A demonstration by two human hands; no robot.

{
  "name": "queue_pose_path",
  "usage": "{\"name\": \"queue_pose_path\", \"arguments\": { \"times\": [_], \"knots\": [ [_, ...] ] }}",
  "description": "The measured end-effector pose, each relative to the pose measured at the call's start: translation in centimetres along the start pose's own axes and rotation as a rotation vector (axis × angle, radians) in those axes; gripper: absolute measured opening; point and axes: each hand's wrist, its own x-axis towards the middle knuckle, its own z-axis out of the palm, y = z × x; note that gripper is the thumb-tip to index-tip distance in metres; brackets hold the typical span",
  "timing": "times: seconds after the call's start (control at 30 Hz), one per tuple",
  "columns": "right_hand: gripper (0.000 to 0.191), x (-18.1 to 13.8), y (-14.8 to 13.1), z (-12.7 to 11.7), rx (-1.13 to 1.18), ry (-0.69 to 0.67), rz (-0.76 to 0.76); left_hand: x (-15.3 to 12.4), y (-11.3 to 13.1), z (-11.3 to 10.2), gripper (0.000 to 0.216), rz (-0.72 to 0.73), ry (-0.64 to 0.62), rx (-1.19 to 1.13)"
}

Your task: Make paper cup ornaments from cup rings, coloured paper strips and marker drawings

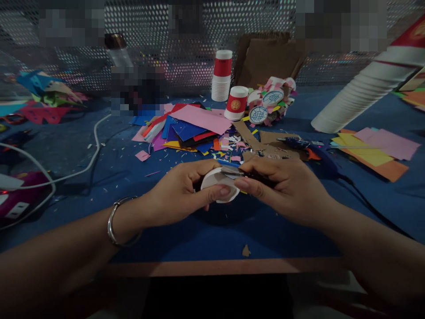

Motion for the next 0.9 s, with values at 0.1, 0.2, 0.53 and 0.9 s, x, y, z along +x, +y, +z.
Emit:
{"name": "queue_pose_path", "arguments": {
  "times": [0.1,0.2,0.53,0.9],
  "knots": [
    [0.052,0.02,0.23,-0.08,0.010,-0.022,0.020,0.08,-0.02,-0.21,0.019,-0.034,-0.009,-0.016],
    [0.051,0.06,0.35,-0.12,0.021,-0.022,0.025,0.06,-0.08,-0.40,0.025,-0.051,-0.013,-0.046],
    [0.052,0.33,0.31,-0.30,0.028,-0.063,-0.009,-0.05,0.17,-0.85,0.027,-0.115,-0.047,-0.134],
    [0.051,0.24,0.54,-0.57,-0.004,-0.066,-0.035,-0.43,0.29,-0.16,0.025,-0.037,0.011,0.002]
  ]
}}
